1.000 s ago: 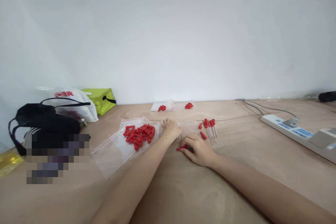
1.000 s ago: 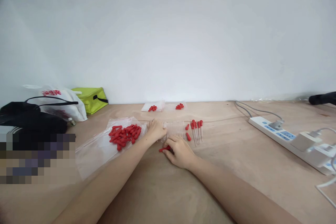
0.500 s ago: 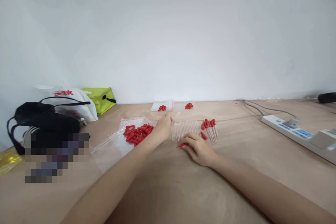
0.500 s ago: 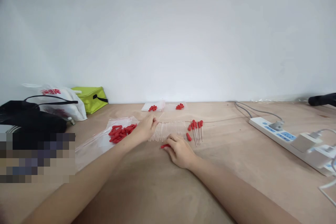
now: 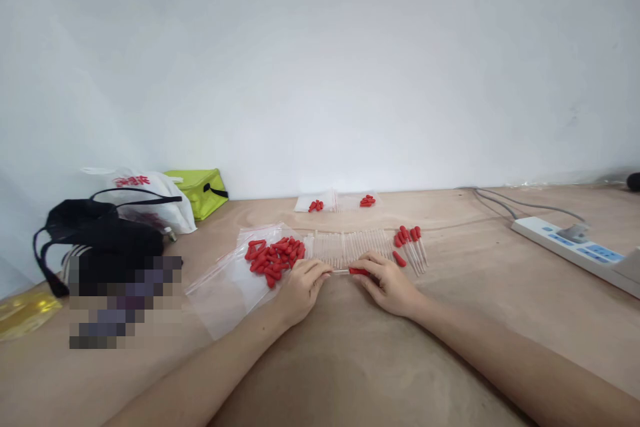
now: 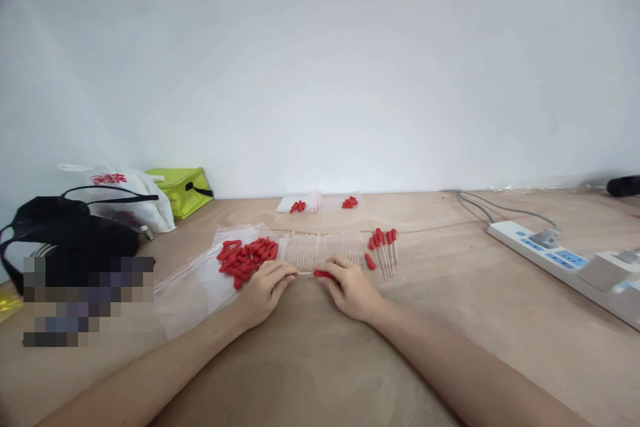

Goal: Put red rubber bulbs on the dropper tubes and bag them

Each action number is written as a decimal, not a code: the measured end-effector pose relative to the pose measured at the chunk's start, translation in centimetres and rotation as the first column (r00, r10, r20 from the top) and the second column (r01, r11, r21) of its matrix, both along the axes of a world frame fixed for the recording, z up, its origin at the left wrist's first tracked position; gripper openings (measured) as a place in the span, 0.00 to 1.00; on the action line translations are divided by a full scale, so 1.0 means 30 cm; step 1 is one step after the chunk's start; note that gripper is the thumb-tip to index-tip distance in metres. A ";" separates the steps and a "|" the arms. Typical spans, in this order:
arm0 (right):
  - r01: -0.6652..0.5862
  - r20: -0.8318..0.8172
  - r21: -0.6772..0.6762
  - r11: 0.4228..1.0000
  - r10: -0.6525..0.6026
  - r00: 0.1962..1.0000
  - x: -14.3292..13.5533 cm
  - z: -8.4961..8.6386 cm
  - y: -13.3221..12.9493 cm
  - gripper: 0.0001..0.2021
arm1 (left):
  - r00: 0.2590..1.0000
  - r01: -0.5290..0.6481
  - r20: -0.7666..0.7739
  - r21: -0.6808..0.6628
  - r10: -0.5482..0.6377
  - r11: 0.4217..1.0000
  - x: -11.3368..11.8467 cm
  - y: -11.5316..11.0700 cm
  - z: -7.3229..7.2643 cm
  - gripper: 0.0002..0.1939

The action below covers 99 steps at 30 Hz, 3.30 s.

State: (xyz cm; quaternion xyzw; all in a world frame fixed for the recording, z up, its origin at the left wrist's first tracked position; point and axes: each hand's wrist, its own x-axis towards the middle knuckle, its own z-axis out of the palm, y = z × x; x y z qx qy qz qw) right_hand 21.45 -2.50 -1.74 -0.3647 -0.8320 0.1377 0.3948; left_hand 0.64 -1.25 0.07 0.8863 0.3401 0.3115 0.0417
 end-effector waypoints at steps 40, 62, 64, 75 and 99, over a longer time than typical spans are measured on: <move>-0.080 0.115 0.188 0.979 0.059 0.992 0.003 -0.001 -0.005 0.10 | 0.990 0.136 -0.045 0.044 -0.134 0.990 0.000 -0.006 -0.012 0.12; -0.063 0.045 0.042 0.997 0.061 0.997 -0.025 0.006 0.007 0.08 | 0.997 0.074 -0.024 0.050 -0.073 0.996 0.025 -0.014 -0.026 0.10; -0.061 -0.133 -0.082 0.995 0.050 0.990 -0.029 0.009 0.006 0.09 | 0.998 0.053 0.009 0.058 -0.054 0.997 0.028 -0.015 -0.024 0.10; -0.072 -0.632 -0.442 0.894 -0.254 0.732 0.035 0.104 0.081 0.20 | 0.999 -0.032 0.037 0.034 0.031 0.999 0.012 -0.022 -0.015 0.20; 0.703 0.312 -0.205 0.681 -0.635 0.707 0.380 0.066 0.235 0.23 | 0.989 -0.098 -0.113 -0.040 0.093 0.994 0.028 -0.030 0.007 0.13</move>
